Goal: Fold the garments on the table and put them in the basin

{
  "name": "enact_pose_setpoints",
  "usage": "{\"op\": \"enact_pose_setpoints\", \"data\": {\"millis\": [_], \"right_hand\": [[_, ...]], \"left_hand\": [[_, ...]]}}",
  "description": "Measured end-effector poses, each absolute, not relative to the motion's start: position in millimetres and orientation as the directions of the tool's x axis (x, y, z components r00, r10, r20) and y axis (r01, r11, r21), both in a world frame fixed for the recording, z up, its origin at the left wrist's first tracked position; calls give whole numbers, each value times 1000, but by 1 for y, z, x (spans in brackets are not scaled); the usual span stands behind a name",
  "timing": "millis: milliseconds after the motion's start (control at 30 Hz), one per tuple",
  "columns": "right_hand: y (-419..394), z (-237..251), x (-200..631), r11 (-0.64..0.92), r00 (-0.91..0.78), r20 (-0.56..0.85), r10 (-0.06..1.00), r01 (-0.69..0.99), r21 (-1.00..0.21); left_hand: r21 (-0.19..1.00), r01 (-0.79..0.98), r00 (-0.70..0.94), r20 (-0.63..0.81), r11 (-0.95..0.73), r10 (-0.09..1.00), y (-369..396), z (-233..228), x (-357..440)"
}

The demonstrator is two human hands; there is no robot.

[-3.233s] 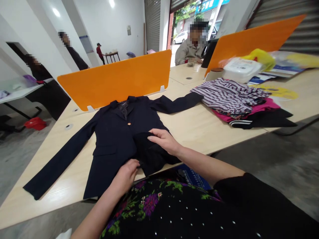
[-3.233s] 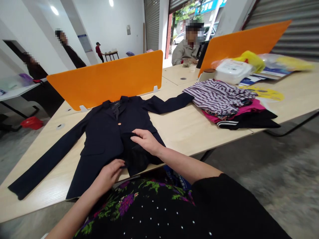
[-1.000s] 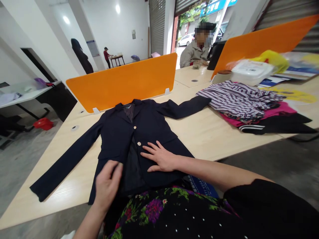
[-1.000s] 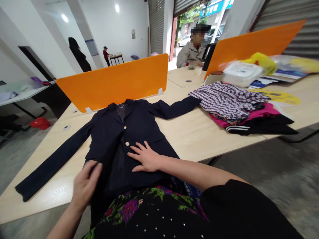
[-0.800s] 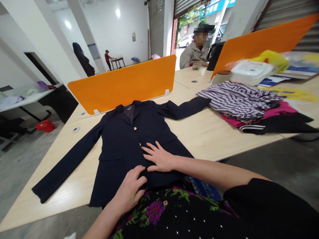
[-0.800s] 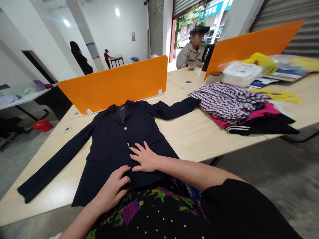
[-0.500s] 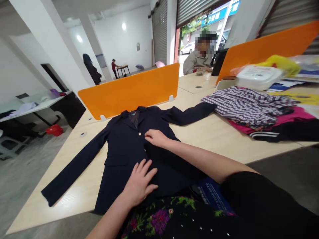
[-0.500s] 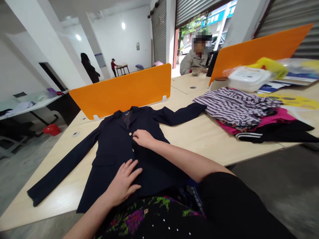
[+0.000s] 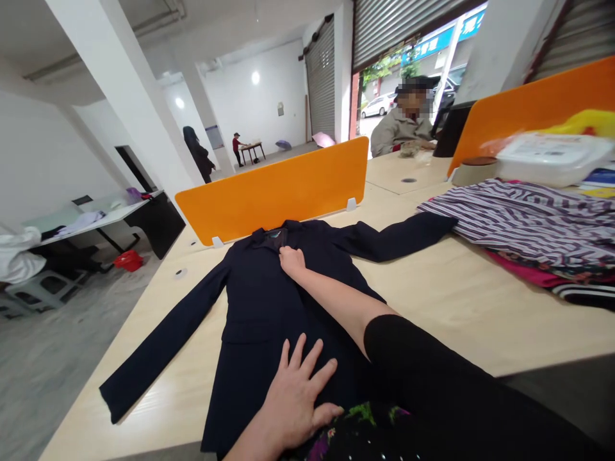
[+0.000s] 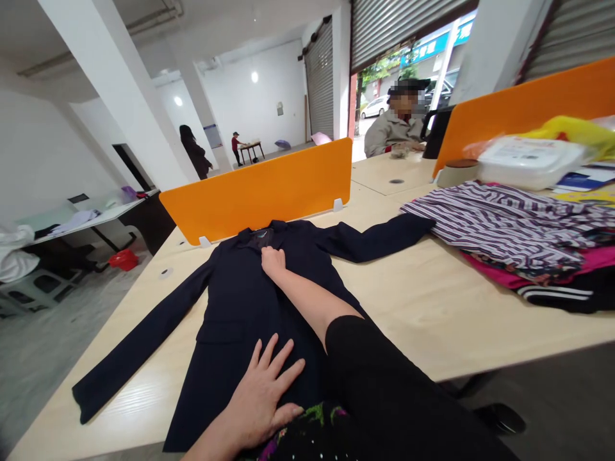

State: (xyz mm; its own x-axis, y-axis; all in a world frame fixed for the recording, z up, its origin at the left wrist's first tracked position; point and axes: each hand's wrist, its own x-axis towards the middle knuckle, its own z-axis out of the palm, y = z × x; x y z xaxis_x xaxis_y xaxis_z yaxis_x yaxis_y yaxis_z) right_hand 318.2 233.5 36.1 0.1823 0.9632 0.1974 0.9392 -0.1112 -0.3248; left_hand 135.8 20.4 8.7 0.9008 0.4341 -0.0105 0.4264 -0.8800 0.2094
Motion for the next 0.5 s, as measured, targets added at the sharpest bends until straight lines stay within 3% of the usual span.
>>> {"op": "enact_pose_setpoints", "data": {"millis": [200,267,333,400,433,500], "right_hand": [[221,38,321,-186,270,206,940,917,-352],[209,36,319,-94,199,298,934,938,-333],[194,29,316,95,10,369,929,960,-265],[182,21,315,279,-207,309,928,936,-213],[177,19,316,302,-242,255,936,926,-228],[173,19,322,207,-150,202,968,931,-300]], "left_hand": [[232,380,919,13,-896,393,24,14,130],[187,439,877,125,-879,465,40,20,121],[99,570,781,243,-816,575,65,24,109],[14,687,694,280,-726,663,94,21,98],[-19,724,668,267,-689,695,107,18,94],[-71,760,642,233,-646,730,124,7,89]]}}
